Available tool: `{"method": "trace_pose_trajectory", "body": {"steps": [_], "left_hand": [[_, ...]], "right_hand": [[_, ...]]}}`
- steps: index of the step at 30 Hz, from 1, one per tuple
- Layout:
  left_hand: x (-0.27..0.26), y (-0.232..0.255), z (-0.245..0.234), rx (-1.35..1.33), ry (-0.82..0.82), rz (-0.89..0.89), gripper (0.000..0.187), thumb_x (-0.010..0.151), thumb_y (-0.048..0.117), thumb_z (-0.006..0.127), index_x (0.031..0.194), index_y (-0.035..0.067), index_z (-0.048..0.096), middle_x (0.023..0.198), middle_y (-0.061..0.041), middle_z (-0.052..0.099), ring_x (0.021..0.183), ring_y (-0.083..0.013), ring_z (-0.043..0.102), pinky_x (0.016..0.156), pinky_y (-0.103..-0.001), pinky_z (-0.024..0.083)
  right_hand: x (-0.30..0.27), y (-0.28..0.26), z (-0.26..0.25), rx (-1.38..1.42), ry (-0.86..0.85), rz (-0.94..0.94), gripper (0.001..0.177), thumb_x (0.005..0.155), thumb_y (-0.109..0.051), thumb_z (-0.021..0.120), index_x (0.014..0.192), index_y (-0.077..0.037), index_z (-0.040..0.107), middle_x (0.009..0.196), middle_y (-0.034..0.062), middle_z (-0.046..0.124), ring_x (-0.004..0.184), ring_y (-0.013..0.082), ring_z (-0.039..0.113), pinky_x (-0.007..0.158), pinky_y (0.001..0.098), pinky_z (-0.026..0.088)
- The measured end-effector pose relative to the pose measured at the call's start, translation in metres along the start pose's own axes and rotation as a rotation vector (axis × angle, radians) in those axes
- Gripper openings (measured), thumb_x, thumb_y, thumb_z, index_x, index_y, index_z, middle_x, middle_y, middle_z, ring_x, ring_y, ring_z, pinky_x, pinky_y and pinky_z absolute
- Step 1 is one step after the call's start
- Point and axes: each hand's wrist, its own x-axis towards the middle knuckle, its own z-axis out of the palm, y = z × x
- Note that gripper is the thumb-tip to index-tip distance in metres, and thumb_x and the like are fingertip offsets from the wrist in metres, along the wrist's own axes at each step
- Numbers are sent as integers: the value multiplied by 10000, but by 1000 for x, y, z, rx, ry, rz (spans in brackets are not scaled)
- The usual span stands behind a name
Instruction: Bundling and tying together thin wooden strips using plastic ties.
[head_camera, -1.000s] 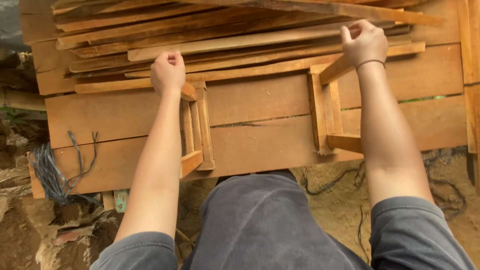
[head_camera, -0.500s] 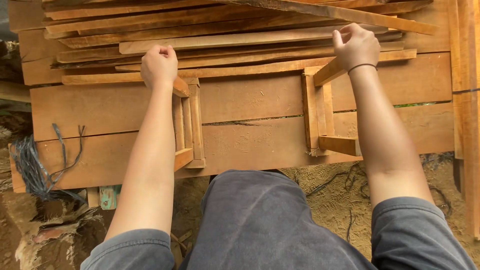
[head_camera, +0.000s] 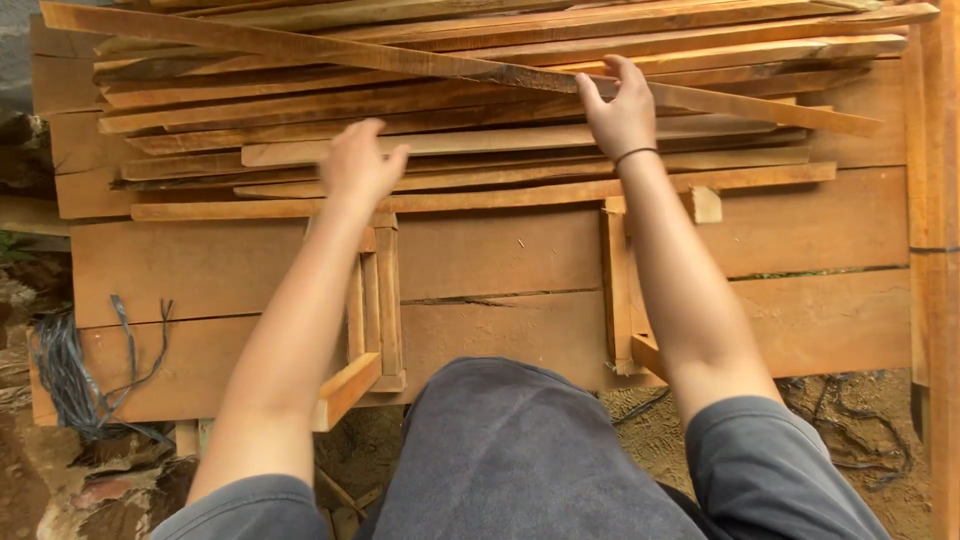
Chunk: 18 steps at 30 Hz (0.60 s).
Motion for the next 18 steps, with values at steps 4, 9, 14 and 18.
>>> {"method": "trace_pose_trajectory", "body": {"steps": [4,9,14,18], "left_hand": [[67,44,33,32,110,207,624,990,392,642,1486,69,444,1543,-121,473,1411,-298,424,1114,-497,417],[132,59,86,223,138,329,933,963,352,725,1634,57,148,1714,-139,160,1550,-377,19,1244,-585,6],[141,28,137,221,424,413,611,797,229,846,1353,129,613,1355,-70,549,1292,-310,493,1221,-626,82],[119,11,114,205,490,479,421,748,149,872,1128,183,694,1145,12,632,1074,-232,561,1036,-429,352]], "right_hand": [[22,45,69,-373,-100,191,878,1045,-520,651,1599,-44,163,1644,250,197,1519,420,225,1196,600,274],[16,72,89,-643,0,8,791,915,-386,765,1525,-49,391,1479,153,429,1380,406,321,1159,648,227],[-5,96,94,-537,111,-121,581,769,-274,894,1266,-148,621,1227,85,576,1151,321,523,1149,567,277],[-27,98,106,-551,119,-296,447,761,-198,886,1148,-211,663,1112,-23,662,1022,205,580,1049,397,378]]}}
